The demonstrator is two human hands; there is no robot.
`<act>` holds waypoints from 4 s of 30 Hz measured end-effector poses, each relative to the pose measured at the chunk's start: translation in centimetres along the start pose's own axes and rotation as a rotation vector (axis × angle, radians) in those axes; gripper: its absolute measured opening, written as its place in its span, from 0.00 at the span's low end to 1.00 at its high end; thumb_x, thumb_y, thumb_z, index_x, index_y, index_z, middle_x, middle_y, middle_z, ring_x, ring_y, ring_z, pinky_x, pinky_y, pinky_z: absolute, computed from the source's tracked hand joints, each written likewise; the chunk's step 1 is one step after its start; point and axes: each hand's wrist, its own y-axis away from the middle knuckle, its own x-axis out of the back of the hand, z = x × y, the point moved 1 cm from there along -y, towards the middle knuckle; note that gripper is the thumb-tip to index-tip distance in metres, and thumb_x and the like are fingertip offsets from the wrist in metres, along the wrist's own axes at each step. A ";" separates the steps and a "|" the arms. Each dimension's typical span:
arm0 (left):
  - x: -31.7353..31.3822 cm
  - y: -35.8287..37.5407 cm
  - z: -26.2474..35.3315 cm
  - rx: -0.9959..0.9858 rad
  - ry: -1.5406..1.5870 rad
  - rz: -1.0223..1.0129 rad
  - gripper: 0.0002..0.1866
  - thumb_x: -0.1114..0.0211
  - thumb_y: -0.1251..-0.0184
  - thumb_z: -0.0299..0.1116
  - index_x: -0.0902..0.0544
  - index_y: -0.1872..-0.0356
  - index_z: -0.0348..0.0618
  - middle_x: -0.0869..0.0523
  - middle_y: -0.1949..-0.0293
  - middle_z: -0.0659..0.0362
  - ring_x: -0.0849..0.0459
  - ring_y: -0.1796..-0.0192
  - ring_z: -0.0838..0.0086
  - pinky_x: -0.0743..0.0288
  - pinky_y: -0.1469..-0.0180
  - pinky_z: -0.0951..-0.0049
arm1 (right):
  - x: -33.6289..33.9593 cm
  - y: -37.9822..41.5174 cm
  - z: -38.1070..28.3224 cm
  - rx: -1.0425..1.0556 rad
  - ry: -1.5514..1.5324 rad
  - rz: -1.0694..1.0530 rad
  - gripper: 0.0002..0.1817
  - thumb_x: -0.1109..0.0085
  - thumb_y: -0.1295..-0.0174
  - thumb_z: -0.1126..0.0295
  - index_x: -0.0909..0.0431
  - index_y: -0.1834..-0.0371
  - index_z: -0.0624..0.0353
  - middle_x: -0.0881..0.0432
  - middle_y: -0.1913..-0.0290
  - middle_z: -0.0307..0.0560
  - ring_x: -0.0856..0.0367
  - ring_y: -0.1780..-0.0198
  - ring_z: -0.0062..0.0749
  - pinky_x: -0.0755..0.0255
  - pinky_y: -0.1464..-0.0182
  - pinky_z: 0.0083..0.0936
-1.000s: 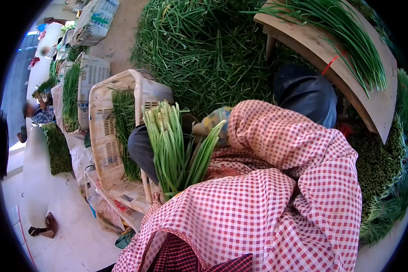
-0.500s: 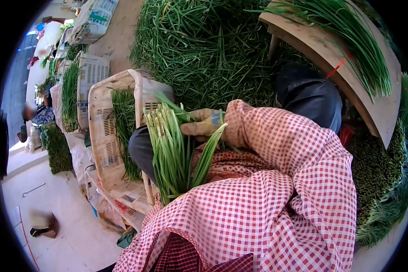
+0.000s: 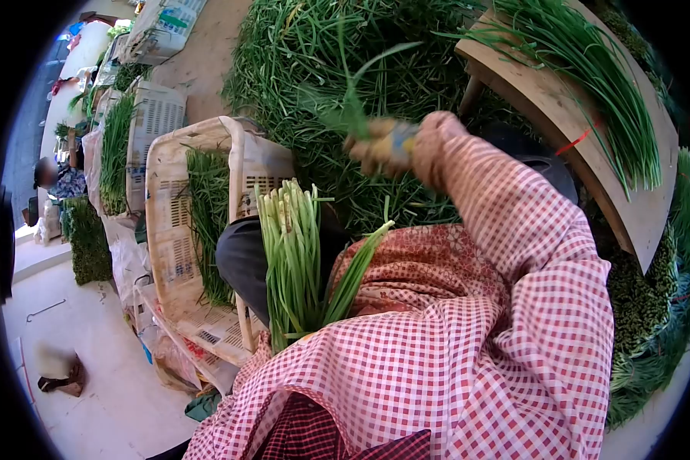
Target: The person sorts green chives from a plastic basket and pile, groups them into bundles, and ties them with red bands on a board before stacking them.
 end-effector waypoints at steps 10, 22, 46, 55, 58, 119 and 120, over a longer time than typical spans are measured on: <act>1.6 0.8 -0.8 0.008 0.049 0.085 0.42 0.19 0.52 0.38 0.32 0.36 0.37 0.18 0.47 0.53 0.18 0.47 0.66 0.22 0.46 0.67 | 0.4 -3.4 1.6 0.221 0.032 0.694 0.14 0.41 0.33 0.58 0.23 0.53 0.55 0.22 0.68 0.34 0.30 0.76 0.14 0.33 0.77 0.14; 0.1 -0.4 -0.1 -0.088 -0.322 0.168 0.43 0.19 0.54 0.39 0.32 0.38 0.35 0.18 0.46 0.53 0.18 0.47 0.66 0.24 0.44 0.69 | -4.5 -1.2 5.2 0.189 0.504 0.106 0.51 0.30 0.51 0.39 0.38 0.31 0.64 0.22 0.45 0.58 0.23 0.43 0.40 0.26 0.43 0.36; 1.0 0.4 -1.1 -0.024 -0.207 0.220 0.49 0.18 0.54 0.45 0.37 0.33 0.34 0.22 0.43 0.51 0.21 0.43 0.63 0.26 0.41 0.66 | 3.9 0.8 1.2 -0.083 0.861 0.683 0.17 0.40 0.36 0.60 0.24 0.49 0.56 0.18 0.59 0.51 0.20 0.63 0.35 0.24 0.62 0.28; 2.0 0.1 -2.4 -0.074 -0.032 0.177 0.51 0.16 0.58 0.47 0.36 0.34 0.35 0.21 0.43 0.50 0.20 0.44 0.63 0.24 0.42 0.66 | -1.4 6.0 3.8 -0.616 0.510 -0.045 0.25 0.41 0.35 0.61 0.30 0.36 0.57 0.20 0.46 0.53 0.20 0.50 0.36 0.23 0.49 0.30; 1.9 -0.2 -2.2 -0.088 -0.025 0.179 0.51 0.17 0.58 0.47 0.35 0.35 0.34 0.20 0.44 0.50 0.19 0.45 0.63 0.23 0.43 0.66 | -4.1 8.0 8.5 -0.265 0.014 0.041 0.24 0.38 0.36 0.61 0.26 0.40 0.59 0.17 0.55 0.45 0.22 0.66 0.21 0.26 0.65 0.17; -3.1 0.5 1.5 0.034 0.050 -0.148 0.53 0.18 0.56 0.32 0.43 0.29 0.37 0.27 0.36 0.53 0.28 0.35 0.65 0.34 0.33 0.66 | -9.2 -0.5 3.6 0.244 -0.069 0.637 0.12 0.49 0.28 0.59 0.27 0.55 0.56 0.29 0.74 0.34 0.33 0.79 0.16 0.33 0.80 0.19; -2.8 0.3 1.1 0.039 0.049 -0.131 0.55 0.18 0.56 0.32 0.45 0.27 0.41 0.28 0.36 0.51 0.28 0.35 0.62 0.33 0.33 0.63 | -9.1 -0.8 2.7 0.248 0.037 0.704 0.11 0.49 0.29 0.62 0.27 0.58 0.59 0.31 0.77 0.34 0.35 0.80 0.16 0.38 0.79 0.16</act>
